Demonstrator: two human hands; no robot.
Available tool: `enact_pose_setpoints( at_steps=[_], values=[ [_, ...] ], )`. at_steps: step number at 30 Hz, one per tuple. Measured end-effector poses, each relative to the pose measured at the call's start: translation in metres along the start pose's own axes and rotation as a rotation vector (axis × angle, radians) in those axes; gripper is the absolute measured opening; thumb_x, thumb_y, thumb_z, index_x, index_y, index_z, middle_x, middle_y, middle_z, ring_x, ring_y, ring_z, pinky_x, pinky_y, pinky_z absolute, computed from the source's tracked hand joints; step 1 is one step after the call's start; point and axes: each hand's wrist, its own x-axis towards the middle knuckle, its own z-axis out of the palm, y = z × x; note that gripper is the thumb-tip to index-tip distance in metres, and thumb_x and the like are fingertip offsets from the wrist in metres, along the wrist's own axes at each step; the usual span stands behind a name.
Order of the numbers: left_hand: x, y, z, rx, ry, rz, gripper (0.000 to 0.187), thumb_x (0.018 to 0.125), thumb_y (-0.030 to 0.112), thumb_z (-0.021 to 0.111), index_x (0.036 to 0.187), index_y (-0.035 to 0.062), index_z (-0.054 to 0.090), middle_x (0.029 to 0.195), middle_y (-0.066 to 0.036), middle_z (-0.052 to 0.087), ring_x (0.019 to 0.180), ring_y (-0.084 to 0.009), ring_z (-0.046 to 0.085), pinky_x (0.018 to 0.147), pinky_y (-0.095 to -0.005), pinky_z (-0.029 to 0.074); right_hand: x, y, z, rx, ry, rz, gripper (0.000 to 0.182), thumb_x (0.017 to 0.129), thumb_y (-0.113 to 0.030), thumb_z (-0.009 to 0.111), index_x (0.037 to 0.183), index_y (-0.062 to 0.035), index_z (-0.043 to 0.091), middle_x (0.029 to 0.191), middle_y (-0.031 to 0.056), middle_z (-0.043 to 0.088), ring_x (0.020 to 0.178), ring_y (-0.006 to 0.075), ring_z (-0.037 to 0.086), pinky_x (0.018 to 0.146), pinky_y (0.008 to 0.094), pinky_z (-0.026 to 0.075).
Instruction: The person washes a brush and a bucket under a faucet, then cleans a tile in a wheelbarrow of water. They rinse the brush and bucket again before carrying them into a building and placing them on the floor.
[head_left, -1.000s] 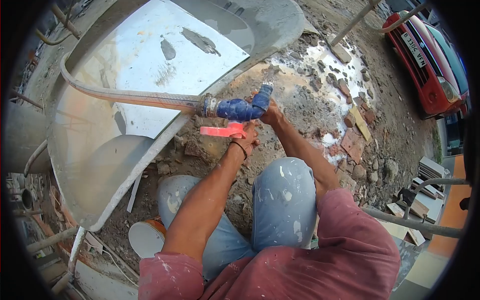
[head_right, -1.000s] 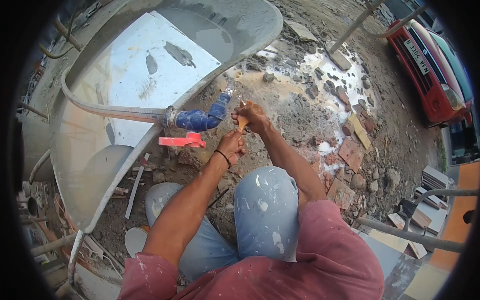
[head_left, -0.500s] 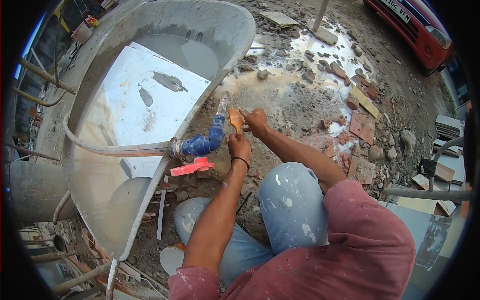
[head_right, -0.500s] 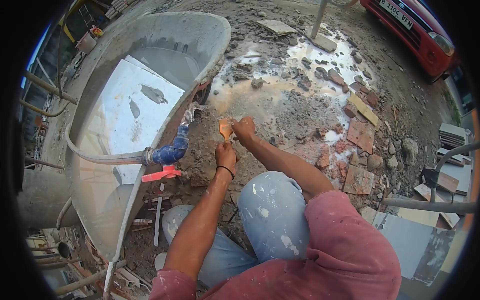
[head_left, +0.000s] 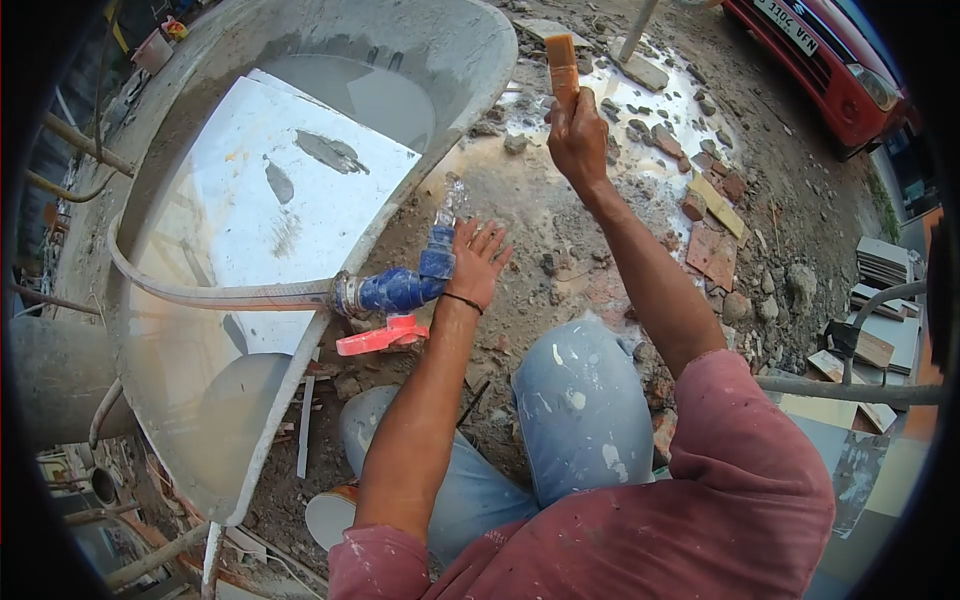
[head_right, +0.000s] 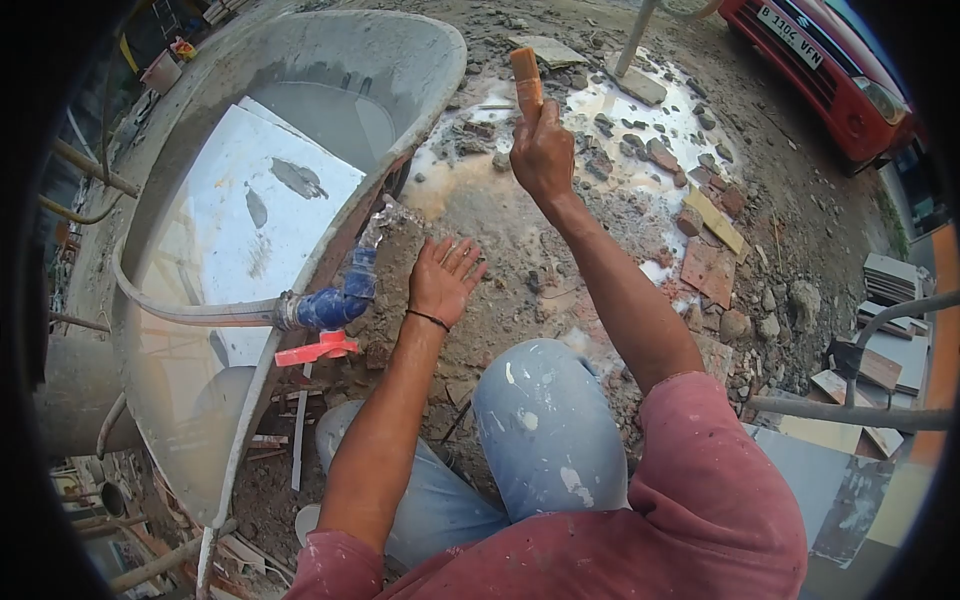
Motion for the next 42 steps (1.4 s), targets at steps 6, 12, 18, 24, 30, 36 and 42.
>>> enact_pose_setpoints(
  at_steps=[6,12,18,24,30,36,42],
  values=[
    [-0.002,-0.003,-0.006,-0.151,-0.105,0.106,0.072,0.096,0.044,0.038,0.144,-0.001,0.008,0.15,-0.02,0.011,0.139,-0.0346,0.016,0.111,-0.0511,0.022,-0.069,0.119,0.061,-0.353,-0.558,0.137,0.029,0.081,-0.013,0.051,0.104,0.0043,0.048,0.083,0.0275,0.062,0.079,0.0403,0.064,0.069,0.0491,0.049],
    [0.001,0.002,-0.007,-0.11,-0.077,0.088,0.075,0.095,0.048,0.035,0.144,-0.0011,0.007,0.15,-0.021,0.007,0.139,-0.0354,0.013,0.113,-0.0512,0.019,-0.104,0.15,0.057,-0.418,-0.657,0.214,0.038,0.074,-0.009,0.054,0.109,0.005,0.054,0.083,0.0288,0.062,0.081,0.0427,0.062,0.073,0.0494,0.049],
    [0.003,-0.001,-0.001,-0.025,-0.007,0.074,0.074,0.095,0.05,0.034,0.145,0.0015,0.009,0.15,-0.019,0.014,0.139,-0.0341,0.016,0.112,-0.0497,0.02,-0.034,0.03,0.02,-0.039,-0.098,0.078,0.022,0.086,-0.012,0.056,0.101,0.0012,0.047,0.07,0.0235,0.062,0.062,0.0402,0.062,0.054,0.045,0.047],
    [0.006,-0.004,-0.016,0.067,0.05,0.077,0.074,0.094,0.052,0.034,0.145,0.0017,0.013,0.149,-0.018,0.018,0.139,-0.0322,0.018,0.111,-0.0494,0.02,-0.102,0.126,0.062,-0.23,-0.976,0.586,0.02,0.084,-0.013,0.055,0.091,0.006,0.051,0.074,0.0287,0.061,0.067,0.0435,0.062,0.061,0.0472,0.047],
    [0.007,-0.005,-0.012,0.126,0.176,0.053,0.074,0.093,0.053,0.033,0.145,0.0018,0.015,0.15,-0.018,0.018,0.14,-0.0303,0.017,0.111,-0.0524,0.013,-0.113,0.041,0.062,-0.048,-0.449,0.225,0.018,0.084,-0.015,0.055,0.093,0.0009,0.052,0.08,0.0282,0.06,0.075,0.0454,0.059,0.066,0.0501,0.045],
    [0.022,-0.026,-0.037,0.106,0.216,-0.155,0.039,0.089,0.051,0.048,0.088,0.0122,0.051,0.072,-0.003,0.049,0.063,-0.014,0.045,0.055,-0.0327,0.035,-0.159,-0.005,0.038,0.78,-0.893,0.972,0.017,0.086,-0.015,0.051,0.087,0.002,0.054,0.063,0.0095,0.057,0.049,0.0178,0.056,0.04,0.0305,0.043],
    [-0.027,-0.022,-0.005,-0.324,0.745,-0.056,0.017,0.091,0.025,0.052,0.093,0.0089,0.056,0.08,-0.008,0.06,0.069,-0.0215,0.059,0.052,-0.0436,0.045,-0.155,-0.045,0.005,1.11,-1.466,1.347,0.029,0.093,-0.021,0.047,0.107,0.0036,0.054,0.09,0.0157,0.064,0.086,0.0238,0.065,0.069,0.0354,0.057]
  ],
)
